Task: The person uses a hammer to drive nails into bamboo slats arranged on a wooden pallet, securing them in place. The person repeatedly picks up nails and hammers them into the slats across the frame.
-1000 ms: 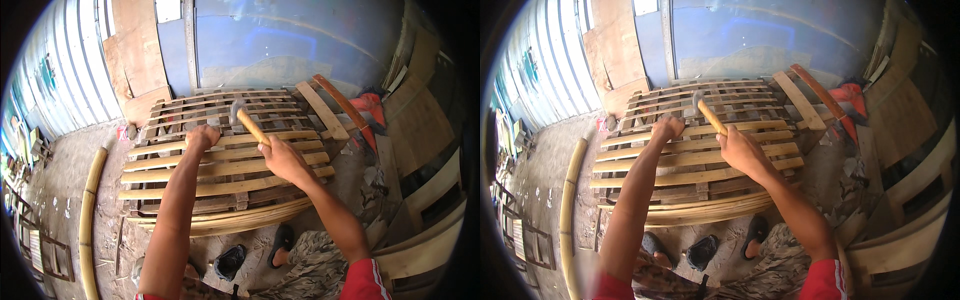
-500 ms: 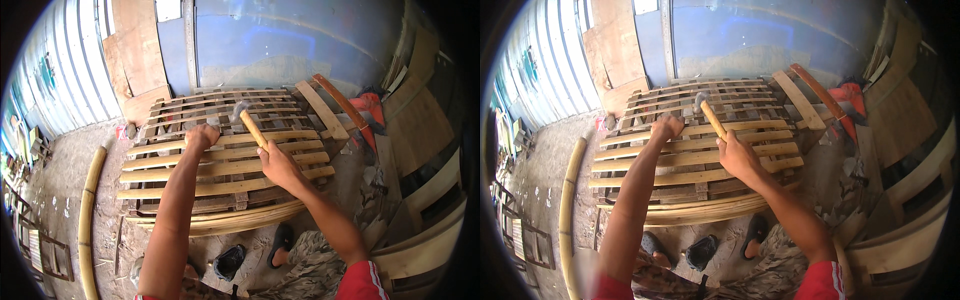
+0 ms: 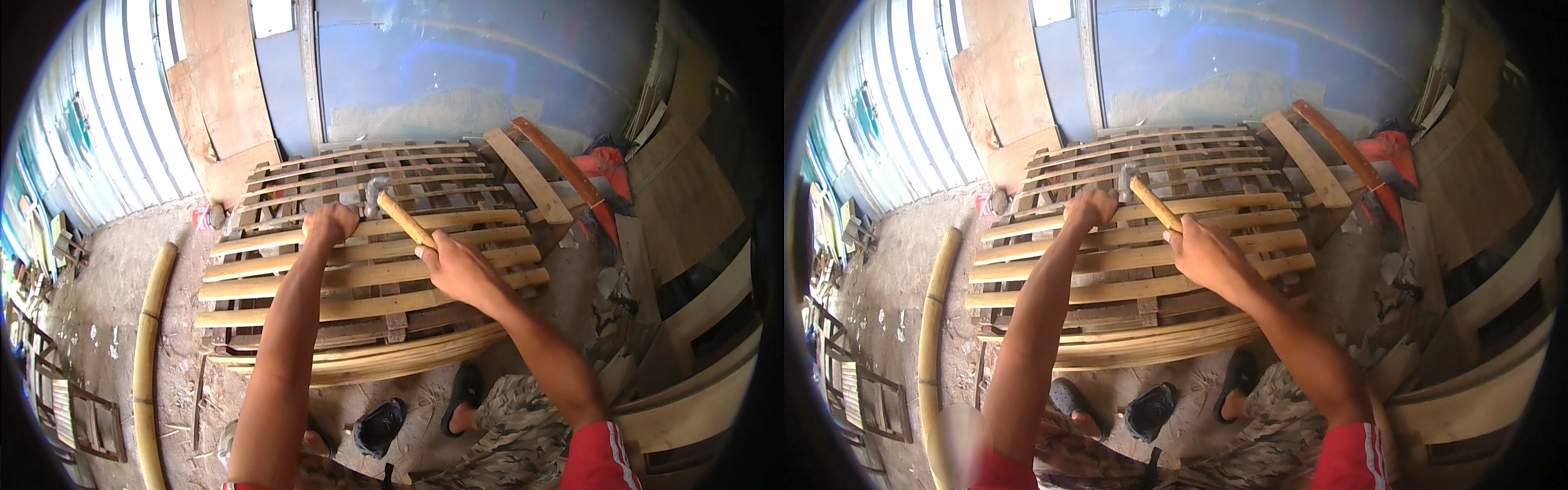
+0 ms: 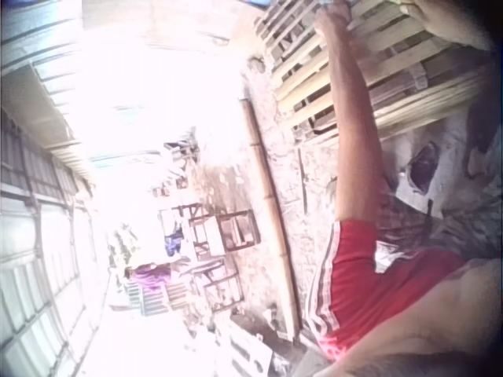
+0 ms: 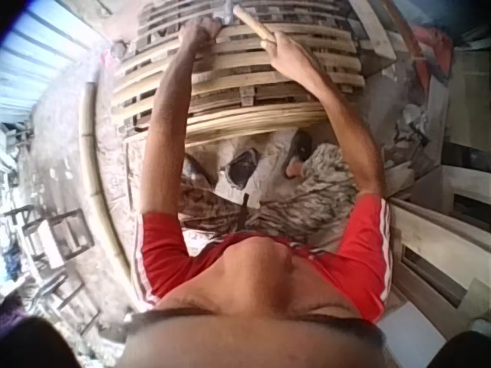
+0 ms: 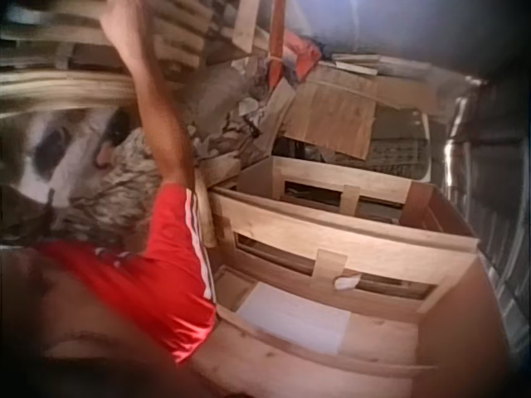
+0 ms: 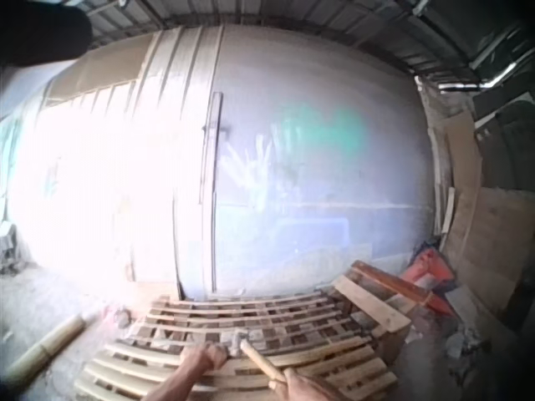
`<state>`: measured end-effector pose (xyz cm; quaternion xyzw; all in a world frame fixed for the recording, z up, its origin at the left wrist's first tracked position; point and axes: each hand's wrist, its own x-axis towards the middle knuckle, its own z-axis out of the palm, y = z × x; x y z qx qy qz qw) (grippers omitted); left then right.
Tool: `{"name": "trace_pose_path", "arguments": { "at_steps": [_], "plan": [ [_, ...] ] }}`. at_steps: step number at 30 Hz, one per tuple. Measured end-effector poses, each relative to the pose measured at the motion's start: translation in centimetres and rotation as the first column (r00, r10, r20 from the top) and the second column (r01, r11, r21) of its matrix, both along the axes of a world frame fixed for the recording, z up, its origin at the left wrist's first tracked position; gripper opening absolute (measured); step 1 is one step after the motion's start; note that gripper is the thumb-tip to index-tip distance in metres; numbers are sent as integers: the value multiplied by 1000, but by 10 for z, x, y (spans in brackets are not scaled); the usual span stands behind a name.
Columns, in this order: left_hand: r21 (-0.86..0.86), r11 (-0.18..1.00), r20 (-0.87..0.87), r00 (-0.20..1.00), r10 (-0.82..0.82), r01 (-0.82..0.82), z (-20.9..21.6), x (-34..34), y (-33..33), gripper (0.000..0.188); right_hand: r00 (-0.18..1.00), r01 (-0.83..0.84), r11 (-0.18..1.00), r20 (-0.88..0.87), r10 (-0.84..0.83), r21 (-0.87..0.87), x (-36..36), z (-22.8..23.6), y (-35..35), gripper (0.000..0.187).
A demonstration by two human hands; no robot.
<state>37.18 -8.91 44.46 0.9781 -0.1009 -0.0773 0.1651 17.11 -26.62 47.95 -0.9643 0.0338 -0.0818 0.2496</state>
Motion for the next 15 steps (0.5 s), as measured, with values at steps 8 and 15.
{"name": "trace_pose_path", "arguments": {
  "at_steps": [8,15],
  "plan": [
    [-26,1000,0,1000,14,-14,3,-4,-3,66,998,1,999,55,1,-38,3,-1,-4,33],
    [-18,1000,1,1000,-4,4,-1,0,-3,65,987,40,999,158,-39,-4,3,-8,2,32]
  ]
}}
